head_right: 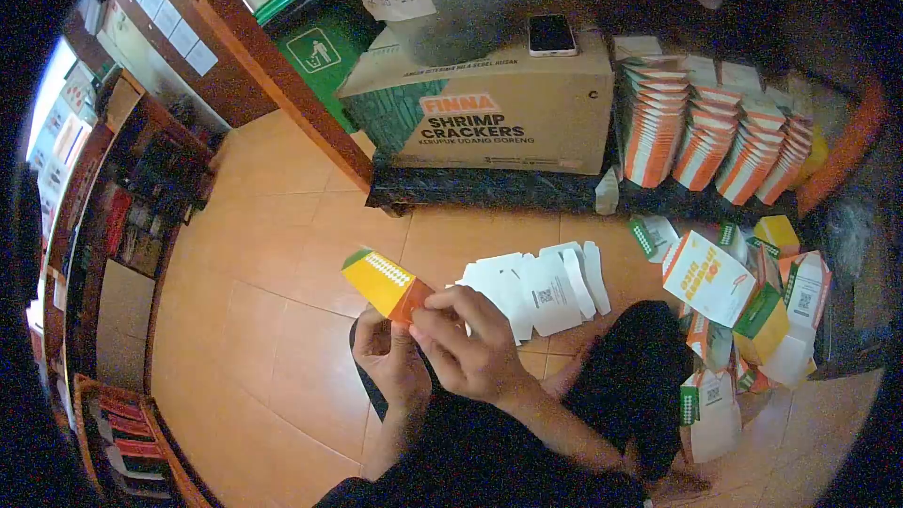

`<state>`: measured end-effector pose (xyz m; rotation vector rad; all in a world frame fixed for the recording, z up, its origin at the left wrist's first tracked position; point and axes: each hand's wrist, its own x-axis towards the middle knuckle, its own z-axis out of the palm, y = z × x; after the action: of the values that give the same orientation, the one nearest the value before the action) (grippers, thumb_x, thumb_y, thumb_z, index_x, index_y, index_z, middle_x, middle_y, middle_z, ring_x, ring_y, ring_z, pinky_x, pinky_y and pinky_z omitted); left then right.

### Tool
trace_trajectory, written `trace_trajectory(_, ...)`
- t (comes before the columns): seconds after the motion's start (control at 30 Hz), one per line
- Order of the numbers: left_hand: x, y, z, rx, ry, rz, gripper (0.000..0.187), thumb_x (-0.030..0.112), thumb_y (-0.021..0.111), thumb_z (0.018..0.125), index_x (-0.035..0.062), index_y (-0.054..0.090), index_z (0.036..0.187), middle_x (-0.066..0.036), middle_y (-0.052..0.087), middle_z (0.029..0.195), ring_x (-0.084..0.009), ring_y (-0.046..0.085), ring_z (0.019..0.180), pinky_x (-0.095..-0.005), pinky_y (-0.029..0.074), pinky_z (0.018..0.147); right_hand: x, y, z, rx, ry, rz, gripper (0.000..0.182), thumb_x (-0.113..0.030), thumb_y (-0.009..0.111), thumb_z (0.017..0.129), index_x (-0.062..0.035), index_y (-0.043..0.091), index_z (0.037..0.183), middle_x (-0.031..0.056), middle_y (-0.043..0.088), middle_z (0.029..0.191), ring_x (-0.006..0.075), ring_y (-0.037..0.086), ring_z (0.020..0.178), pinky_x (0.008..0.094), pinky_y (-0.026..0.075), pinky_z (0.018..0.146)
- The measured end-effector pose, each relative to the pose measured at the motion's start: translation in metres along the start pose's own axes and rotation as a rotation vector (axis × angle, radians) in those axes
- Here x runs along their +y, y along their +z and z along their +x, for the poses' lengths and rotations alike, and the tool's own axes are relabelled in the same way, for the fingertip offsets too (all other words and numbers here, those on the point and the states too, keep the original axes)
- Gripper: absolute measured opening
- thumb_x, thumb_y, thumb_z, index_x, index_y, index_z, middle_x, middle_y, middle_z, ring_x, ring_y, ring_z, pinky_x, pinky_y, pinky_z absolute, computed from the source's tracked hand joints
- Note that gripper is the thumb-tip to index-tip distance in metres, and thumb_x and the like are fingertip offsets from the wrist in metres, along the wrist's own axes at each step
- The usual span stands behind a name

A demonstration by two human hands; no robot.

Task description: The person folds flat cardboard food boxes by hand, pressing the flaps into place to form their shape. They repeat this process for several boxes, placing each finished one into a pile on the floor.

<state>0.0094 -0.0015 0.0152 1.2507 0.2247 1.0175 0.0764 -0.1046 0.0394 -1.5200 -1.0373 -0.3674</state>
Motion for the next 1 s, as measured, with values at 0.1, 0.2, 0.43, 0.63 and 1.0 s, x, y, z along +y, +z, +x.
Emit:
trace_trajectory(0.1, 0.013, 0.012, -0.001, 0.105, -0.066, 0.000, 0.019, 0.007, 0.071, 0.085, -0.0016, 0.062, 0.100, -0.007, 0.063, 0.100, -0.0158, 0.060, 0.096, -0.0284, 0.045, 0.088, -0.012, 0.009, 0.003, -0.094, -0.013, -0.161, 0.024, -0.005, 0.059, 0.086, -0.0009, 0.060, 0.109, 0.0172, 0.053, 0.124, 0.0330, 0.059, 0.103, 0.0399, 0.052, 0.086)
trace_trajectory(0.2, 0.014, 0.003, -0.002, 0.063, -0.092, 0.202, 0.017, 0.004, 0.070, 0.085, -0.0026, 0.065, 0.099, -0.007, 0.063, 0.102, -0.0165, 0.060, 0.097, -0.0286, 0.045, 0.087, 0.003, 0.021, -0.006, -0.183, 0.010, -0.175, 0.054, -0.006, 0.054, 0.090, -0.0066, 0.031, 0.139, 0.0222, 0.042, 0.140, 0.0377, 0.050, 0.123, 0.0429, 0.049, 0.095)
trace_trajectory(0.43, 0.034, 0.001, 0.015, -0.550, 0.394, 0.904, 0.058, 0.029, 0.076, 0.077, 0.0014, 0.057, 0.124, -0.020, 0.055, 0.130, -0.0411, 0.037, 0.134, -0.0495, 0.033, 0.106, 0.012, 0.000, -0.002, -0.070, 0.390, 0.334, 0.049, -0.011, 0.054, 0.096, -0.0037, 0.030, 0.139, 0.0236, 0.058, 0.122, 0.0304, 0.065, 0.103, 0.0390, 0.054, 0.087)
trace_trajectory(0.63, 0.008, -0.015, 0.019, -0.320, 0.617, 0.903, 0.037, 0.005, 0.079, 0.068, 0.0027, 0.068, 0.103, -0.014, 0.067, 0.105, -0.0330, 0.063, 0.102, -0.0370, 0.050, 0.087, 0.015, 0.003, -0.002, 0.110, 0.580, 0.520, 0.028, -0.005, 0.058, 0.093, 0.0034, 0.054, 0.120, 0.0184, 0.066, 0.103, 0.0203, 0.067, 0.093, 0.0308, 0.059, 0.073)
trace_trajectory(1.0, 0.004, -0.029, 0.014, 0.004, -0.570, -0.080, 0.035, 0.000, 0.069, 0.080, -0.0012, 0.058, 0.113, -0.011, 0.064, 0.105, -0.0193, 0.063, 0.094, -0.0309, 0.052, 0.082, 0.010, 0.003, 0.008, -0.128, 0.067, 0.067, 0.051, 0.007, 0.070, 0.067, -0.0069, 0.065, 0.117, 0.0103, 0.065, 0.091, 0.0270, 0.059, 0.080, 0.0355, 0.051, 0.074)
